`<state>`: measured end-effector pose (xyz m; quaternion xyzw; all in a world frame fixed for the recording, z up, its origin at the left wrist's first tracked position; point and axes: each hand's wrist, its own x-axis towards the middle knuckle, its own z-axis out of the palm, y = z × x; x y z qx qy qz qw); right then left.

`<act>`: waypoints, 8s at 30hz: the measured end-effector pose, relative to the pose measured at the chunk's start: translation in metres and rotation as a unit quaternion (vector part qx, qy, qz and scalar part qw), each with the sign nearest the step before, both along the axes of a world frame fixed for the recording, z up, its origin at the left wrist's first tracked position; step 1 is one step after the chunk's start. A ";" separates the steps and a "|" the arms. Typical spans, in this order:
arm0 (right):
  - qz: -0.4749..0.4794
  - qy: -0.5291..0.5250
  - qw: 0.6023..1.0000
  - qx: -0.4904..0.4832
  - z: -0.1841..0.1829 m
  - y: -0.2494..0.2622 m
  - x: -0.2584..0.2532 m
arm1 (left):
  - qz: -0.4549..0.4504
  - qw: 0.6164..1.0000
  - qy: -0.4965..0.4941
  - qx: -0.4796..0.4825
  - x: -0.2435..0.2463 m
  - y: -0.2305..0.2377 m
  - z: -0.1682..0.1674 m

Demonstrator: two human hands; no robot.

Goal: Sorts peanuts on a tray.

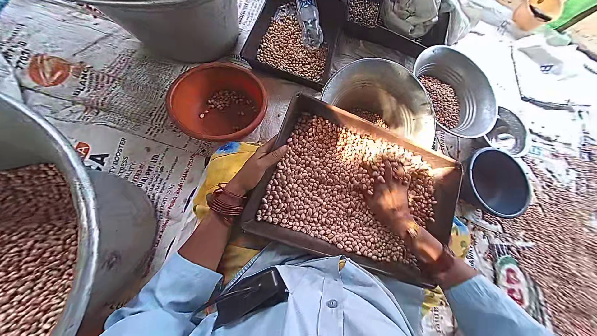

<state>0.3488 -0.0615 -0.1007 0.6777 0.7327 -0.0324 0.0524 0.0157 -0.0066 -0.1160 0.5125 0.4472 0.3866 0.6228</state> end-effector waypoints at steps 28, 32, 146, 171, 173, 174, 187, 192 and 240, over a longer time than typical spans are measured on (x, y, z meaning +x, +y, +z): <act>0.014 0.126 0.985 -0.117 0.002 0.044 -0.092 | 0.033 0.998 -0.025 -0.039 -0.002 -0.002 -0.007; 0.149 0.174 0.971 -0.074 -0.007 0.001 -0.110 | 0.035 0.998 0.007 -0.042 -0.003 -0.005 -0.006; 0.074 0.144 0.957 -0.239 0.036 0.000 -0.074 | 0.084 0.993 0.071 -0.031 0.003 -0.006 0.004; -0.367 0.765 0.515 0.122 -0.001 -0.103 0.136 | -0.006 0.981 0.149 0.126 0.024 -0.082 0.157; -0.365 0.739 0.553 0.123 0.001 -0.102 0.131 | 0.015 0.981 0.185 0.063 0.017 -0.069 0.124; -0.360 0.725 0.575 0.119 0.000 -0.102 0.130 | 0.012 0.979 0.202 0.037 0.010 -0.067 0.103; -0.227 0.260 0.920 0.184 0.035 -0.107 0.092 | 0.049 0.846 0.483 0.221 0.004 -0.074 0.048; -0.028 0.272 0.934 0.231 0.053 -0.106 0.047 | -0.047 0.825 0.366 0.429 0.045 -0.088 0.055; 0.087 0.301 0.949 0.046 0.042 -0.046 -0.024 | -0.105 0.858 0.441 0.243 0.068 -0.076 0.027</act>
